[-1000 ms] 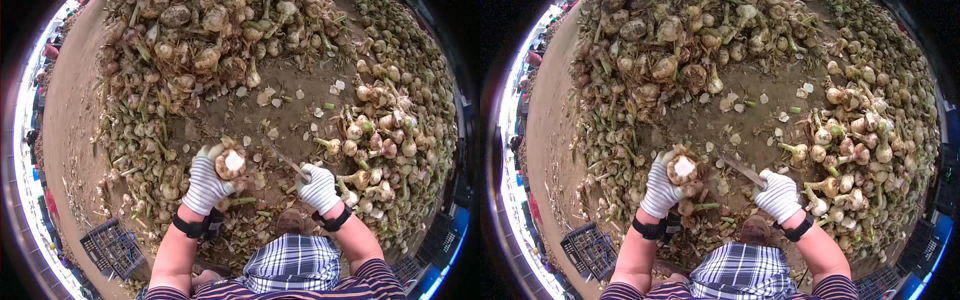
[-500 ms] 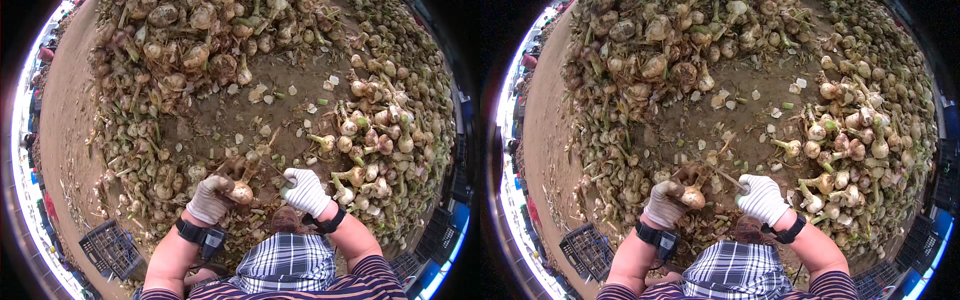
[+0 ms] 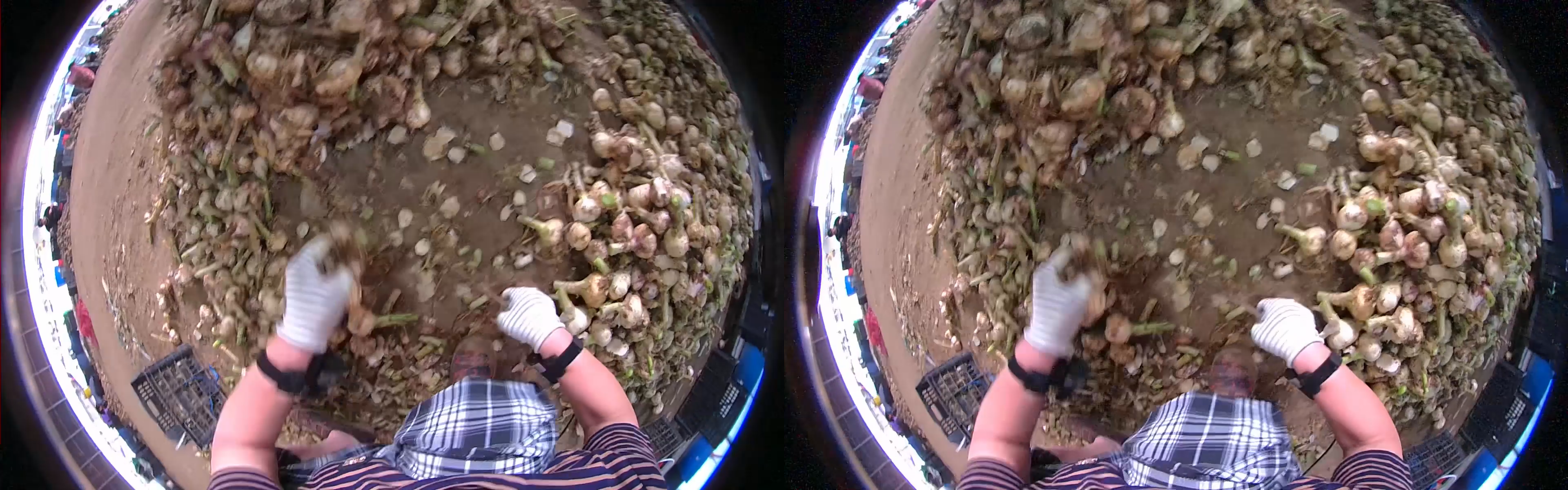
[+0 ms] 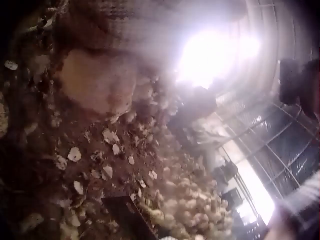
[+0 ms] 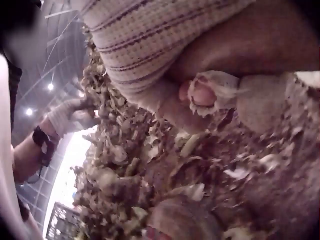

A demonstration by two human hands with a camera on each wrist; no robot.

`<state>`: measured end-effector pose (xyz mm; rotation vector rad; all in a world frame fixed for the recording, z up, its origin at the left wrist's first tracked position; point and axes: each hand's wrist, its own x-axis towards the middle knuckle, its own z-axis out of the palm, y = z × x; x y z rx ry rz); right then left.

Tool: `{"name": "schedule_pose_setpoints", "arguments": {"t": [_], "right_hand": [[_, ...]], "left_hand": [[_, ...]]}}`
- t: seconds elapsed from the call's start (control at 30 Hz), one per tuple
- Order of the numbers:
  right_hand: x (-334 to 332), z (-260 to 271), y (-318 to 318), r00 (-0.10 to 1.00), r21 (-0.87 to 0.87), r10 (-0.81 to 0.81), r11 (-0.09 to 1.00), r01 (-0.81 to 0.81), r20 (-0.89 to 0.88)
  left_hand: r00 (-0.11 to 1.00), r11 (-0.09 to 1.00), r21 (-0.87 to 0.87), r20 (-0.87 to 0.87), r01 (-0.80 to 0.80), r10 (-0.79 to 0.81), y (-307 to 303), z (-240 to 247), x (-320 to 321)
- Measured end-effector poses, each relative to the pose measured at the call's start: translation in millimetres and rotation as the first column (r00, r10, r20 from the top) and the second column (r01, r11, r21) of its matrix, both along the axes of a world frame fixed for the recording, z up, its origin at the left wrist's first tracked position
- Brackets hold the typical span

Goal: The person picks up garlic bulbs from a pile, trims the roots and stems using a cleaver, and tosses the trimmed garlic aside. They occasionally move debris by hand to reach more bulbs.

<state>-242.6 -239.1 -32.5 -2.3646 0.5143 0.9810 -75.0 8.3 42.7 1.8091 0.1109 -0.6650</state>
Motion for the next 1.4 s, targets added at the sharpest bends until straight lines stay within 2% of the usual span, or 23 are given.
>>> {"name": "schedule_pose_setpoints", "arguments": {"t": [0.07, 0.13, 0.23, 0.27, 0.3, 0.33, 0.37, 0.4, 0.5, 0.57, 0.6, 0.63, 0.67, 0.7, 1.03, 1.07, 1.1, 1.13, 1.23, 1.3, 1.33, 1.37, 1.4], "right_hand": [[3, -4, 12, 0.973, 0.050, -0.228, 0.973, 0.226, 0.037], [-4, -49, 18, 0.939, 0.335, -0.308, 0.910, 0.244, 0.154], [5, -30, 20, 0.886, 0.381, -0.444, 0.849, 0.366, 0.137], [-2, -49, 11, 0.882, 0.384, -0.446, 0.849, 0.363, 0.151], [-12, -74, 2, 0.872, 0.359, -0.455, 0.856, 0.373, 0.179], [-7, -56, 6, 0.848, 0.373, -0.509, 0.823, 0.428, 0.151], [-2, -38, 9, 0.819, 0.385, -0.561, 0.787, 0.482, 0.123], [-6, -41, 15, 0.824, 0.384, -0.556, 0.788, 0.481, 0.110], [1, -35, 20, 0.886, 0.362, -0.407, 0.878, 0.313, 0.221], [8, -22, 22, 0.918, 0.287, -0.275, 0.938, 0.192, 0.285], [25, 15, 28, 0.921, 0.194, -0.161, 0.976, 0.096, 0.356], [30, 27, 32, 0.861, 0.125, -0.094, 0.992, 0.036, 0.499], [34, 32, 33, 0.848, 0.105, -0.043, 0.994, -0.015, 0.528], [40, 38, 36, 0.857, 0.070, 0.016, 0.996, -0.060, 0.515], [52, 67, 45, 0.868, 0.021, 0.216, 0.968, -0.252, 0.446], [55, 68, 48, 0.862, 0.050, 0.238, 0.956, -0.289, 0.447], [57, 69, 52, 0.855, 0.066, 0.238, 0.951, -0.301, 0.461], [58, 68, 57, 0.855, 0.066, 0.239, 0.951, -0.301, 0.461], [58, 63, 63, 0.826, 0.077, 0.202, 0.956, -0.282, 0.527], [48, 48, 58, 0.797, 0.082, 0.157, 0.965, -0.251, 0.583], [42, 39, 53, 0.762, 0.090, 0.115, 0.971, -0.221, 0.638], [39, 32, 42, 0.855, -0.039, 0.151, 0.988, -0.152, 0.496], [44, 27, 25, 0.956, -0.095, 0.090, 0.993, -0.066, 0.278]], "left_hand": [[0.976, 0.963, 0.218, 0.109, 0.159, -0.186, -12, -1, 23], [0.960, 0.825, -0.507, 0.020, 0.249, -0.278, -46, 38, 14], [0.955, 0.866, -0.407, 0.085, 0.292, -0.283, -29, 45, 34], [0.924, 0.964, -0.022, 0.292, 0.264, -0.246, -5, 0, 48], [0.886, 0.742, 0.623, 0.165, 0.248, -0.434, 10, -5, 57], [0.811, 0.309, 0.901, -0.074, 0.304, -0.581, 12, -5, 49], [0.705, 0.060, 0.834, -0.423, 0.548, -0.569, 19, -14, 45], [0.596, -0.074, 0.794, -0.510, 0.603, -0.621, 37, -43, 36], [0.638, -0.011, 0.790, -0.502, 0.613, -0.584, 35, -54, 23], [0.749, 0.276, 0.794, -0.306, 0.541, -0.588, 26, -42, 15], [0.744, 0.282, 0.790, -0.299, 0.544, -0.597, 29, -47, 9], [0.851, 0.697, 0.543, -0.066, 0.468, -0.520, 36, -54, 0], [0.940, 0.939, 0.145, 0.098, 0.312, -0.328, 39, -59, -5], [0.975, 0.978, -0.019, -0.077, 0.209, -0.210, 23, -34, -9], [0.947, 0.933, -0.160, 0.053, 0.321, -0.317, 7, -61, -36], [0.943, 0.842, -0.527, -0.210, 0.114, -0.259, 12, -73, -40], [0.765, 0.568, -0.723, -0.600, -0.393, -0.235, 9, -73, -40], [0.494, 0.371, -0.578, -0.815, -0.727, -0.302, 7, -74, -40], [0.555, 0.443, -0.576, -0.810, -0.687, -0.190, -2, -65, -54], [0.957, 0.906, -0.424, -0.257, 0.011, -0.132, -6, -55, -68], [0.980, 0.952, -0.244, -0.023, 0.186, -0.197, -8, -42, -64], [0.912, 0.931, -0.035, 0.218, 0.364, -0.348, -9, -27, -63], [0.662, 0.808, 0.350, 0.464, 0.474, -0.589, -9, -11, -59]]}}
